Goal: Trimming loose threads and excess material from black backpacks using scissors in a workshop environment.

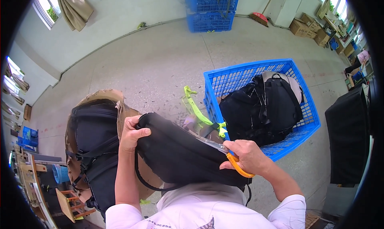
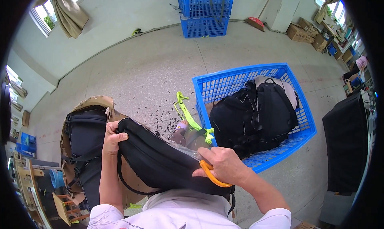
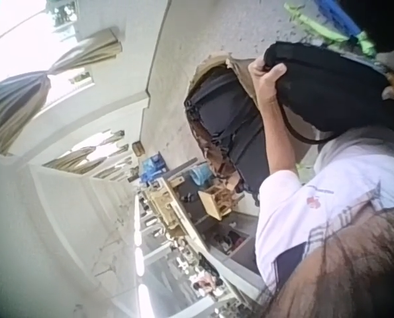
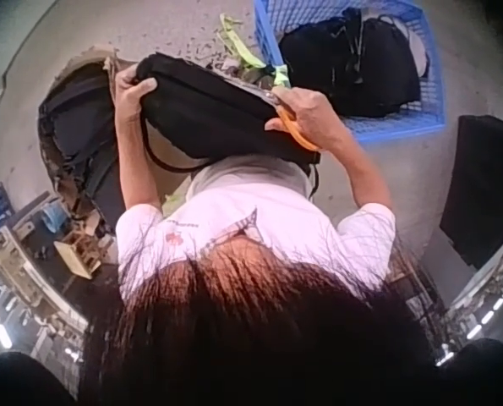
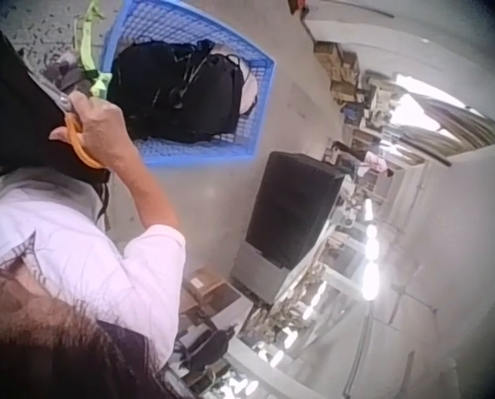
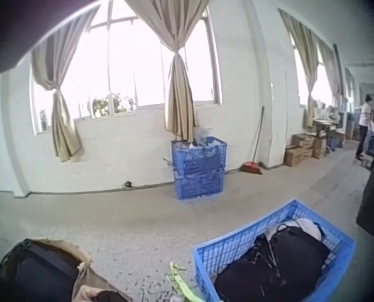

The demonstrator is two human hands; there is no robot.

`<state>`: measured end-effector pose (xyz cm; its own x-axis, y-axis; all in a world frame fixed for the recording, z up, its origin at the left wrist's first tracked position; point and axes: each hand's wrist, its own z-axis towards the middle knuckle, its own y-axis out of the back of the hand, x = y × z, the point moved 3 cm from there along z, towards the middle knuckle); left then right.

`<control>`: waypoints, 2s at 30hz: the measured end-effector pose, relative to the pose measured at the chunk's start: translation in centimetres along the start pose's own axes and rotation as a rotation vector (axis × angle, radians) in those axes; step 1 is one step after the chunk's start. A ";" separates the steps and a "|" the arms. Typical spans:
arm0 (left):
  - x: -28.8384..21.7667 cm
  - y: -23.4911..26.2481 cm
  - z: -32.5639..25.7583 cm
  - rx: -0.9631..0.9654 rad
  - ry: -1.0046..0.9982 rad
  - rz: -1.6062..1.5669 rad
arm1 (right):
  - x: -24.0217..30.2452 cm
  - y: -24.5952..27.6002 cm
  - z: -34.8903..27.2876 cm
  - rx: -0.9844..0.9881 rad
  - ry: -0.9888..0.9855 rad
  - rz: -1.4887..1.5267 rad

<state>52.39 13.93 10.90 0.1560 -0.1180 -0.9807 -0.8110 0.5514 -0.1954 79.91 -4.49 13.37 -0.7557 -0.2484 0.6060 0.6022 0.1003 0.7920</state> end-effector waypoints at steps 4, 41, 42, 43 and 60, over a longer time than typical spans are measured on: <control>-0.2 -0.3 -0.2 -0.007 0.010 -0.010 | 0.5 0.6 0.4 0.012 -0.011 0.003; -0.6 -2.2 -0.3 0.067 0.066 0.026 | 1.7 0.1 1.8 0.011 -0.022 0.122; -0.8 -2.6 -0.2 0.071 0.092 0.021 | 1.6 0.2 1.7 0.000 -0.040 0.137; -1.3 -3.0 -0.2 0.065 0.081 0.020 | 1.5 0.4 1.6 -0.012 -0.057 0.152; -4.4 -7.7 0.5 0.167 0.087 0.176 | 3.0 4.2 2.9 -0.106 -0.027 -0.276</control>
<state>58.24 10.60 16.70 -0.0341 -0.0746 -0.9966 -0.7162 0.6973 -0.0277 79.43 -1.96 18.68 -0.9001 -0.2267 0.3719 0.3957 -0.0688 0.9158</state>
